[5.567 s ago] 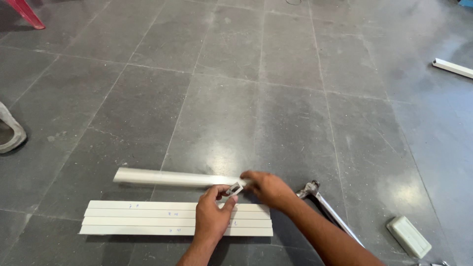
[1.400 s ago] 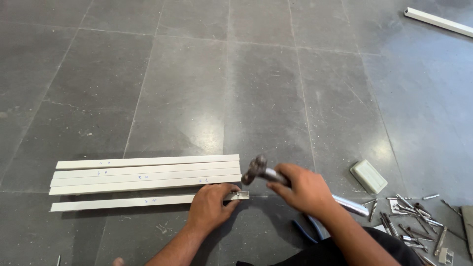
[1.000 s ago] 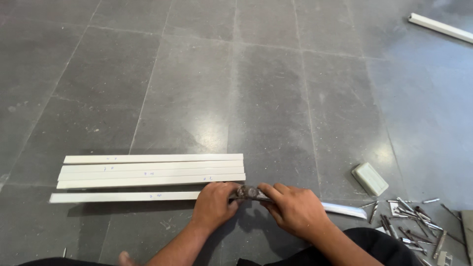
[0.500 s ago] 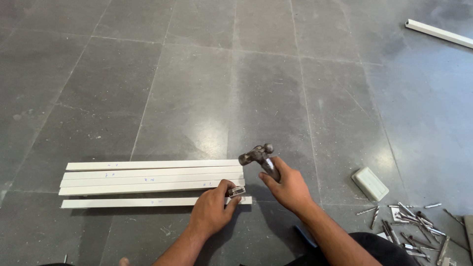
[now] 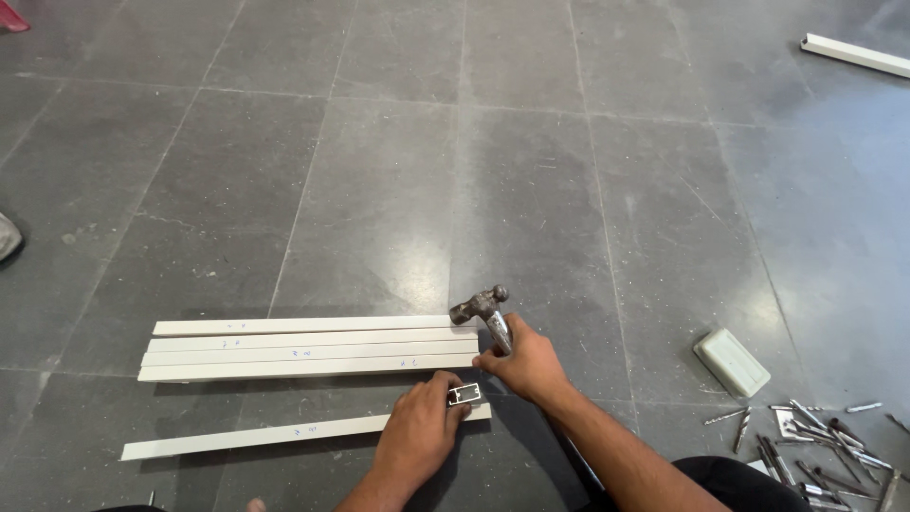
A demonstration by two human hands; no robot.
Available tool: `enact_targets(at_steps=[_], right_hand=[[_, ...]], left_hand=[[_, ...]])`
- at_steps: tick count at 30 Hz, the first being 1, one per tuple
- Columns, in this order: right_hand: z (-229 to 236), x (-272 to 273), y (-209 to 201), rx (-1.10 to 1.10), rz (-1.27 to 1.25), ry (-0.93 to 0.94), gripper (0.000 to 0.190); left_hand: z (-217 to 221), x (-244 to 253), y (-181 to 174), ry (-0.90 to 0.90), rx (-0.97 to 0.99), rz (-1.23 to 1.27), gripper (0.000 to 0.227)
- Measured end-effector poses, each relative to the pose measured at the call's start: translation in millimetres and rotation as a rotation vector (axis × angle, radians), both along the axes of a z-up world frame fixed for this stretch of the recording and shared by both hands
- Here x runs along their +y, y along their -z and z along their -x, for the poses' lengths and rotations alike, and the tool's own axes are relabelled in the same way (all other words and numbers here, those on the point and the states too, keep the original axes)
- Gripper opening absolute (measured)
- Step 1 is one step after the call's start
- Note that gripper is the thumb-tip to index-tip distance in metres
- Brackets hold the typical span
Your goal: The person sits on the floor and assembles white metal strips by hammering metal brackets onto their ends. They then pick up a red power drill and insert a drill bit into the chuck.
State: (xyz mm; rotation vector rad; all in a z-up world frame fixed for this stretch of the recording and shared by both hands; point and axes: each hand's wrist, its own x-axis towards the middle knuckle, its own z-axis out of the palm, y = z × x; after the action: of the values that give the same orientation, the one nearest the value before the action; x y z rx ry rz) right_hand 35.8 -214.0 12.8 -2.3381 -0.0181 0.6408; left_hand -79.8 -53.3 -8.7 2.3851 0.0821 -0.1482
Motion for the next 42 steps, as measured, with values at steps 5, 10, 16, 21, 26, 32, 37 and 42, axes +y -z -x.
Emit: enact_targets(at_steps=[5,10,16,21,26,32,37,42], right_hand=[[0,-1,1,0.049,-0.015,0.010,0.053],[-2,-11,8,0.058,-0.040,-0.065,0.052],[-6,-21,24,0.035,-0.011,-0.083,0.049],[-6,-20,28,0.024,0.004,-0.079,0.045],[-6,-20,19,0.004,-0.033,-0.052,0.042],[-10,-25,8,-0.009,-0.001,-0.046,0.050],[-14,-30,7,-0.034,0.012,-0.047,0.049],[-14,-30,0,0.015,-0.018,-0.040,0.043]], left_hand=[[-11,11,-16,-0.026,-0.058,0.014,0.036],[-29,23,-21,0.013,-0.232,-0.007,0.035],[-36,13,-12,0.070,-0.186,-0.064,0.033],[-39,14,-9,0.048,-0.035,-0.018,0.035],[-43,14,-9,0.046,-0.018,0.003,0.035],[-43,14,-8,0.079,-0.093,0.029,0.033],[-44,13,-6,0.110,-0.100,-0.008,0.033],[-44,12,-5,0.112,-0.039,-0.037,0.031]])
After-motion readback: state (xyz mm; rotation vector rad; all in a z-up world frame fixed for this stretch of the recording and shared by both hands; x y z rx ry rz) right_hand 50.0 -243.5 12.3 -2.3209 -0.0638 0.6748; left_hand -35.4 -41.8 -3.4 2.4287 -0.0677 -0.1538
